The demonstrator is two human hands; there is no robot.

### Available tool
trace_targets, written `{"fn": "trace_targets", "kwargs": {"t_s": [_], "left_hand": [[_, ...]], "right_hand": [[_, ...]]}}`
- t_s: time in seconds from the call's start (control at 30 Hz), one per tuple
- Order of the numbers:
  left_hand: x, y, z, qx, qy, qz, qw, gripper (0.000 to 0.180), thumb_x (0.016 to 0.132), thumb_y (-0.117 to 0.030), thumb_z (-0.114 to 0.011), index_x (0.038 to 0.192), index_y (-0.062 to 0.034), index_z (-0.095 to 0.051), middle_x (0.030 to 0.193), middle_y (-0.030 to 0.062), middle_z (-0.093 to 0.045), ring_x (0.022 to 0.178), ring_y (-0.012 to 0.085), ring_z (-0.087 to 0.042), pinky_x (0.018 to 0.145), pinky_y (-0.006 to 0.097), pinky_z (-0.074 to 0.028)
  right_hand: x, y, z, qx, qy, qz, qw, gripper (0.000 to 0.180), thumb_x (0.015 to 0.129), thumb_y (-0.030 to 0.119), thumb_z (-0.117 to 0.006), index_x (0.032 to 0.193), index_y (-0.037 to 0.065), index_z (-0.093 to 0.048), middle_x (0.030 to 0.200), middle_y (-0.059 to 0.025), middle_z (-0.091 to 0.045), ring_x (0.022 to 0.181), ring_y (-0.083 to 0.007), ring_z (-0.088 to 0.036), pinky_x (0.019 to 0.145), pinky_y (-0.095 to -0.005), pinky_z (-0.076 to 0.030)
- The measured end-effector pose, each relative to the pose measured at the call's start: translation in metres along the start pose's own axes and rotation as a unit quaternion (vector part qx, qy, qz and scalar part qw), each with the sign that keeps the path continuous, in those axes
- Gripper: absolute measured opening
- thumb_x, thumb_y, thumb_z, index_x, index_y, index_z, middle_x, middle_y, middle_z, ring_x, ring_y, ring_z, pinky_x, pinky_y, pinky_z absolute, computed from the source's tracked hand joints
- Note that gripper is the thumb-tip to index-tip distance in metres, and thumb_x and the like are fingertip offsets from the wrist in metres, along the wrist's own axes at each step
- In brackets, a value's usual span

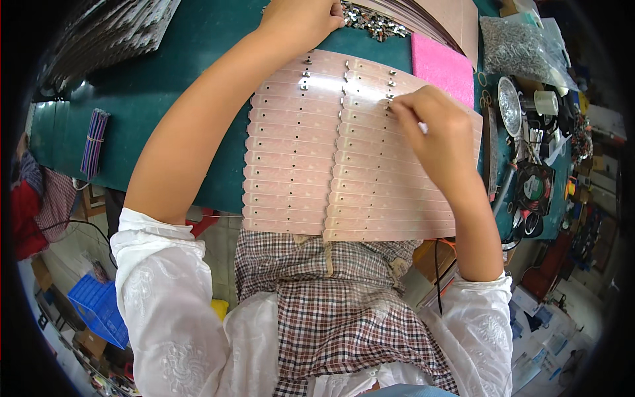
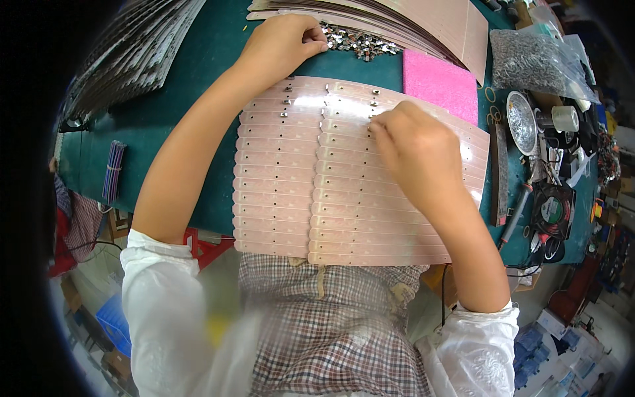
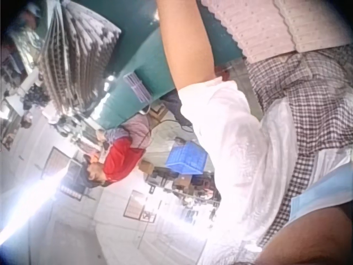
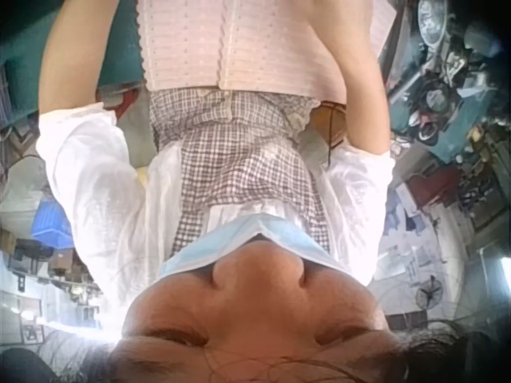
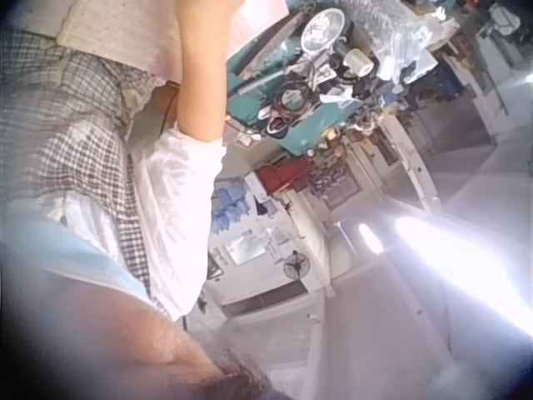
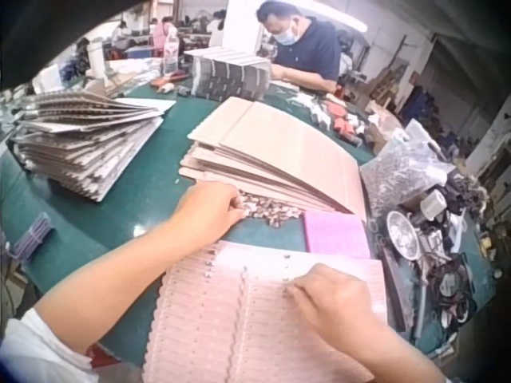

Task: The person places metal components onto an LED strip panel held in a jig, then solders the connections with a soldering iron and solder wire.

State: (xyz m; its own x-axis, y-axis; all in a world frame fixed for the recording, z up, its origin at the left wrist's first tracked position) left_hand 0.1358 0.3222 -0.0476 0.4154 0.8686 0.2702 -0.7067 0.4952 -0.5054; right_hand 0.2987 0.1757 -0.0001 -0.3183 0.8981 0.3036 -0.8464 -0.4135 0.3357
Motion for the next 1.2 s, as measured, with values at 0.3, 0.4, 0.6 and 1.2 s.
{"fn": "trace_targets", "kwargs": {"t_s": [0.3,0.4,0.6,1.2], "left_hand": [[-0.005,-0.015,0.002,-0.023,0.016,-0.015,0.999,0.014,0.082,-0.016,-0.074,0.090,-0.0044,-0.070,0.086,0.0093,-0.072,0.080,0.0247,-0.069,0.073,0.036,-0.053],[-0.012,-0.011,0.016,-0.051,-0.018,-0.033,0.998,0.015,0.084,-0.016,-0.073,0.092,-0.0038,-0.069,0.088,0.0091,-0.072,0.081,0.0244,-0.069,0.074,0.035,-0.053],[-0.051,-0.027,0.056,-0.071,0.049,0.007,0.996,0.015,0.085,-0.015,-0.072,0.093,-0.0029,-0.074,0.082,0.0072,-0.071,0.066,0.0142,-0.054,0.060,0.029,-0.041],[-0.116,-0.017,0.038,-0.169,0.077,0.065,0.980,0.013,0.086,-0.009,-0.072,0.092,0.0022,-0.069,0.085,0.0077,-0.065,0.073,0.0149,-0.057,0.064,0.029,-0.045]], "right_hand": [[0.075,-0.065,-0.027,0.056,-0.013,-0.098,0.993,0.014,0.081,0.013,-0.072,0.091,0.003,-0.074,0.086,-0.0131,-0.072,0.076,-0.0275,-0.069,0.072,-0.0376,-0.054],[0.082,-0.069,-0.042,0.061,0.012,-0.102,0.993,0.016,0.080,0.014,-0.073,0.091,0.002,-0.074,0.085,-0.0142,-0.072,0.076,-0.0290,-0.068,0.073,-0.0383,-0.053],[0.083,-0.077,-0.046,0.063,0.033,-0.121,0.990,0.017,0.082,0.016,-0.072,0.090,0.001,-0.074,0.084,-0.0157,-0.072,0.076,-0.0308,-0.068,0.073,-0.0384,-0.053],[0.022,-0.061,0.009,0.225,-0.071,-0.179,0.955,0.016,0.091,0.009,-0.069,0.101,-0.003,-0.072,0.084,-0.0065,-0.072,0.076,-0.0111,-0.069,0.071,-0.0247,-0.053]]}}
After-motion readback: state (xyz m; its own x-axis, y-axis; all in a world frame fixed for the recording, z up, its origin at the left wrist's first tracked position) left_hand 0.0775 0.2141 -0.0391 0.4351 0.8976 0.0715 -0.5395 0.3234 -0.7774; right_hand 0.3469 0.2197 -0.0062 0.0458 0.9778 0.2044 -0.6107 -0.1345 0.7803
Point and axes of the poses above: each hand's wrist, its own x-axis towards the middle knuckle, its own z-axis out of the back of the hand, y = z × x, the point moved 7 cm from there along x, towards the middle knuckle
